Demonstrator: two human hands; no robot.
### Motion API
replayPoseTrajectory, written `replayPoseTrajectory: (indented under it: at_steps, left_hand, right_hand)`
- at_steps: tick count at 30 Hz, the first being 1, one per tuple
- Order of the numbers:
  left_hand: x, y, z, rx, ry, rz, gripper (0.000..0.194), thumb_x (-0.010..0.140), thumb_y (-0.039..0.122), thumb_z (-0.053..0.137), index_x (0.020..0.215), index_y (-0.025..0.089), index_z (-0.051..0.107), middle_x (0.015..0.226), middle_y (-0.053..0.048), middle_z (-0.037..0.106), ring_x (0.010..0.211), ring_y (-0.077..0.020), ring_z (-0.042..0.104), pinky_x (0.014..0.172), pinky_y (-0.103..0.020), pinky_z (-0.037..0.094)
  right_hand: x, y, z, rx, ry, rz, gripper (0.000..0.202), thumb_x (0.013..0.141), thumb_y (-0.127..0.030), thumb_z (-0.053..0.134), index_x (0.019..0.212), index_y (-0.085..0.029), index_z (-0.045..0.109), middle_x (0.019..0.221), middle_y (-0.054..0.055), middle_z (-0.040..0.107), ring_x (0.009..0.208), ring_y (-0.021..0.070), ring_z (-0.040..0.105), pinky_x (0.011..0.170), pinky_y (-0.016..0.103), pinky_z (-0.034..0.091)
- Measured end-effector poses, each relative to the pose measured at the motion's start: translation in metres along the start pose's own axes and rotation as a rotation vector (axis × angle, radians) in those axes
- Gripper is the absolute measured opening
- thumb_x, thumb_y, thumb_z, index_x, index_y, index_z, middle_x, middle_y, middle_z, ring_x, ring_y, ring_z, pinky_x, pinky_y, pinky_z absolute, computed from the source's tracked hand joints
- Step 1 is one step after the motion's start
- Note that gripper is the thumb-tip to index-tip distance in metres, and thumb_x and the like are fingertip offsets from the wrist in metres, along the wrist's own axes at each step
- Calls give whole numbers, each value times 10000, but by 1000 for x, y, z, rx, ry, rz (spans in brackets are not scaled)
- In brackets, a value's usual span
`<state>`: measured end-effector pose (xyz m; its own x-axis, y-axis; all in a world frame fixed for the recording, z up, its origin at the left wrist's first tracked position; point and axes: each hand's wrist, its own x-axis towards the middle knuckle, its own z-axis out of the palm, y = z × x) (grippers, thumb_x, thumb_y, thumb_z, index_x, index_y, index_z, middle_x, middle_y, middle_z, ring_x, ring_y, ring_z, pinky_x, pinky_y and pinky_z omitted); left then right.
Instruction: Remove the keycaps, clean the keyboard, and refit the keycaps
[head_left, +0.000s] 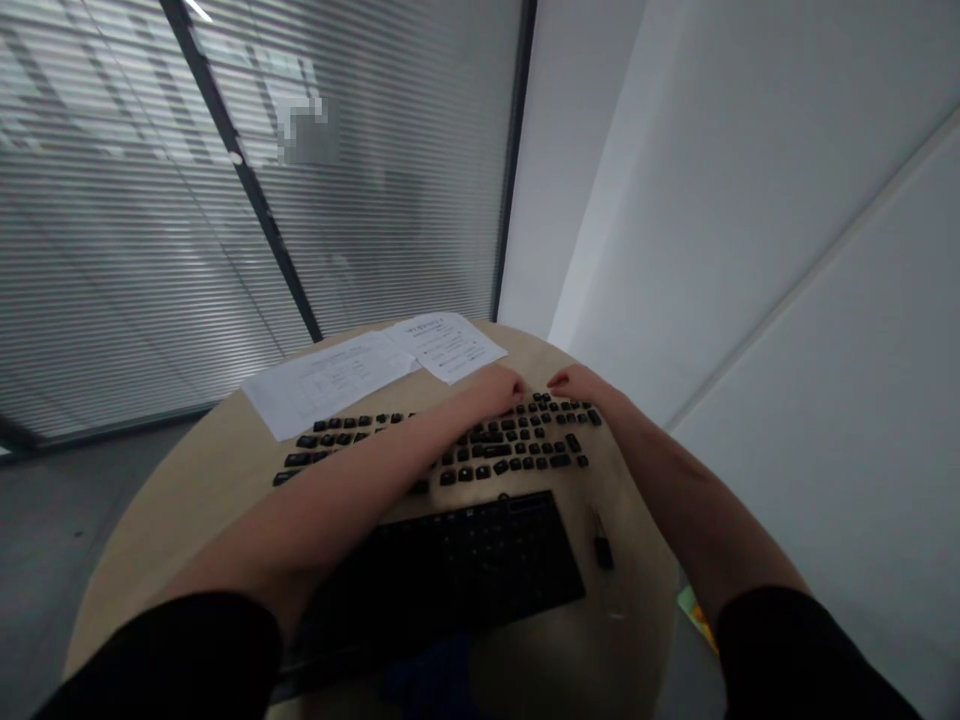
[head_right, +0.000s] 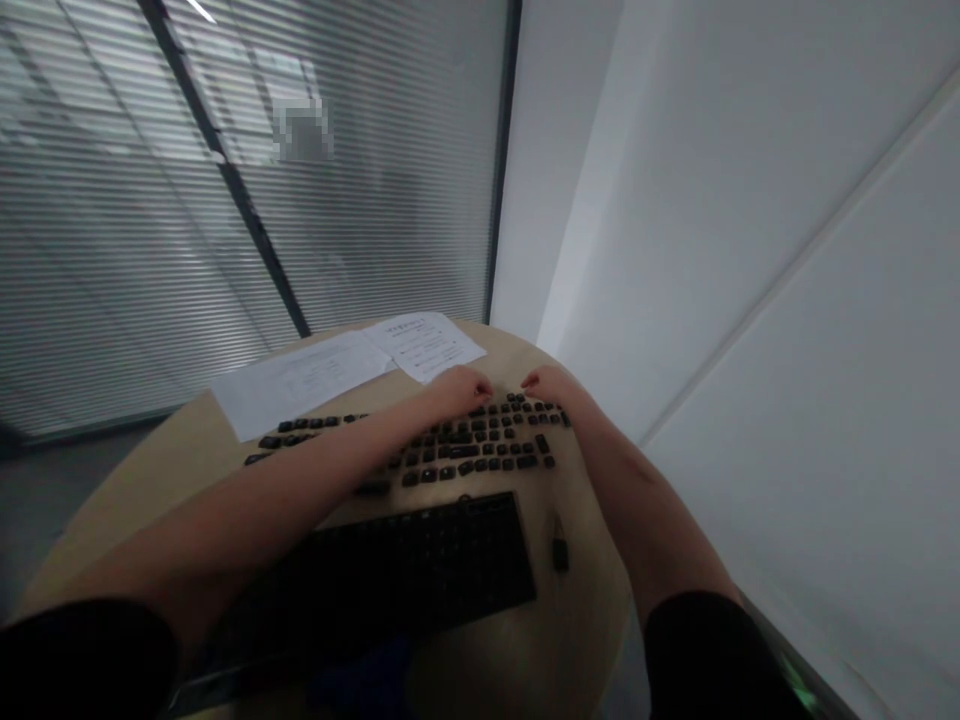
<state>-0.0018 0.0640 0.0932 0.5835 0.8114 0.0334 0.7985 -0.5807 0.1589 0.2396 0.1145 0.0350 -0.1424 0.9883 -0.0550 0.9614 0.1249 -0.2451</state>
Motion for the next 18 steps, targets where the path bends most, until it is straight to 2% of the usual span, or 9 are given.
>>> replayPoseTrajectory:
  at_steps: [3,6,11,18]
  left_hand:
    - [55,3,19,-16,-14,-14,280,894,293,623,1101,204,789,1093,-96,772,987,-224,688,876,-288,503]
    - [82,3,38,-32,-43,-28,303,867,354,668,1096,199,791,1075,-101,774,963,-224,692,852,-275,509]
    - [96,0,55,-28,-75,-60,305,837,368,691,1065,194,794,1020,-105,774,965,-231,685,873,-280,508]
    - [103,1,61,4,-123,-66,312,834,380,678,1037,180,803,1016,-128,768,959,-250,693,860,-291,518]
  right_hand:
    - [4,4,1,-2,-44,-28,286,838,-274,712,1106,-235,804,940,30,806,853,182,734,834,261,550]
    - [7,7,0,-16,-58,-58,274,845,-274,710,1098,-228,806,983,45,805,906,195,730,859,272,538]
    - [15,9,-3,-39,-54,-92,287,869,-267,698,1137,-227,792,1099,63,790,1017,211,713,920,285,511]
    - [20,7,-5,-70,-123,-113,264,836,-261,745,1091,-234,808,1041,48,802,974,204,717,878,270,513]
